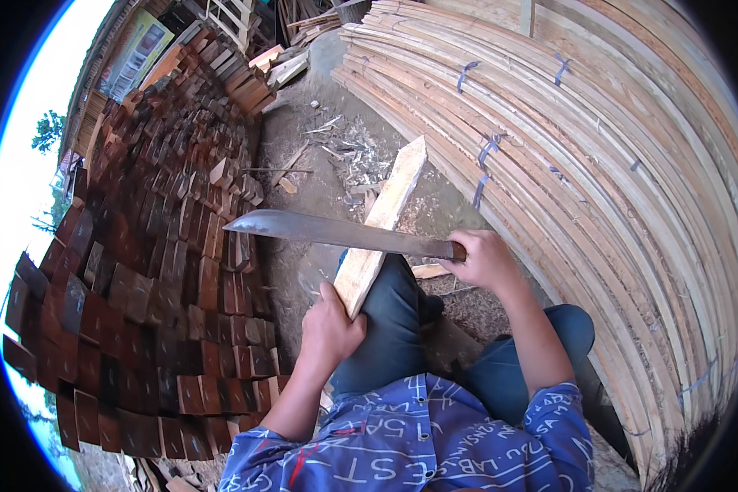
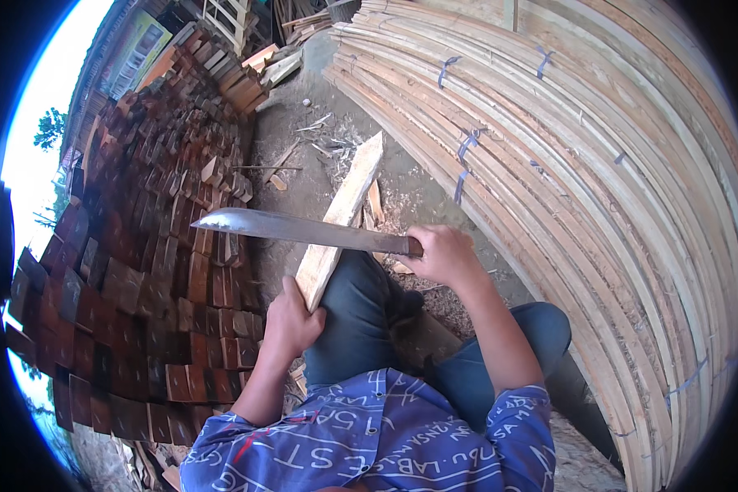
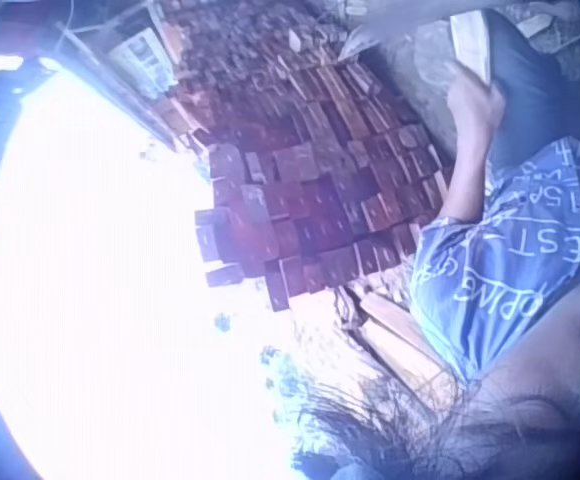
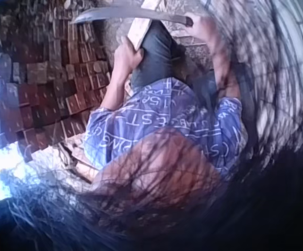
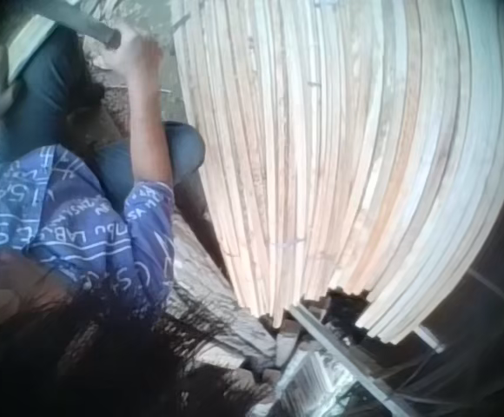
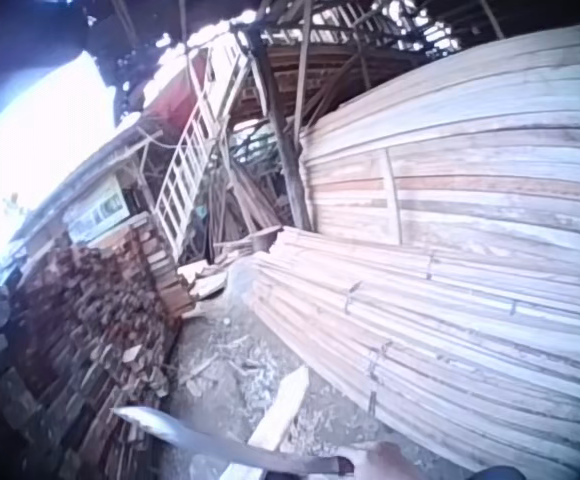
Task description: The person sits cross-legged and uses a large knife to shave and shape a piece of wood held on their lap. They repeatedly scrape the blade along the wood to remove thin shavings and smooth the surface.
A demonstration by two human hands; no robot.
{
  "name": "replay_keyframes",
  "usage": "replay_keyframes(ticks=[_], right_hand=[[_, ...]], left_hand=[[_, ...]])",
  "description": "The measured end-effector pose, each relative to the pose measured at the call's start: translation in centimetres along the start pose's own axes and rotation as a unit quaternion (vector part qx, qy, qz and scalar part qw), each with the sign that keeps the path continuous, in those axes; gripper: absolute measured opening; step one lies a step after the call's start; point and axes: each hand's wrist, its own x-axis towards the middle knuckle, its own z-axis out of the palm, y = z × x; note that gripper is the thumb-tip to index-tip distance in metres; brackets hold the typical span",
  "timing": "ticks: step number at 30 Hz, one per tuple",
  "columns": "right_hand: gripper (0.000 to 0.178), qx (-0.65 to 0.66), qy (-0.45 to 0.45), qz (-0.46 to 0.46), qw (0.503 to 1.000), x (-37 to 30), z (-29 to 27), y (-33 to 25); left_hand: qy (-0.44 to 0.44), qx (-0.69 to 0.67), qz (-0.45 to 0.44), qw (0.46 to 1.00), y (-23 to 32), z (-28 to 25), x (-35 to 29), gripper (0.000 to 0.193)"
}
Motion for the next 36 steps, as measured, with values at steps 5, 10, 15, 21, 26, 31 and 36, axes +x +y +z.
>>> replay_keyframes(ticks=[5,10,15,21,26,31,36], right_hand=[[0.030,-0.206,0.121,-0.086,0.967,0.4,-0.7,4.2],[0.022,-0.114,0.110,-0.017,0.987,-0.1,1.0,2.3],[0.017,-0.083,0.081,-0.004,0.993,-0.3,2.0,-1.0],[0.016,-0.114,0.047,0.087,0.989,0.9,0.9,0.5],[0.018,-0.112,0.027,0.098,0.989,0.6,0.7,0.0],[0.015,-0.058,0.010,0.067,0.996,0.1,2.1,-4.2],[0.015,-0.064,-0.015,0.141,0.988,0.6,1.9,-2.1]], left_hand=[[0.022,0.030,0.029,0.999,-0.3,0.0,0.2,0.044],[0.015,0.025,0.020,0.999,0.0,0.0,0.4,0.043],[-0.007,0.047,0.050,0.998,0.0,-0.7,0.5,0.043],[-0.018,0.096,0.047,0.994,0.2,-2.1,0.8,0.049],[-0.005,0.111,0.050,0.993,0.2,-1.9,0.9,0.048],[-0.026,0.130,0.055,0.990,0.0,-1.8,1.1,0.052],[-0.012,0.130,0.077,0.988,1.5,-2.9,2.0,0.049]])
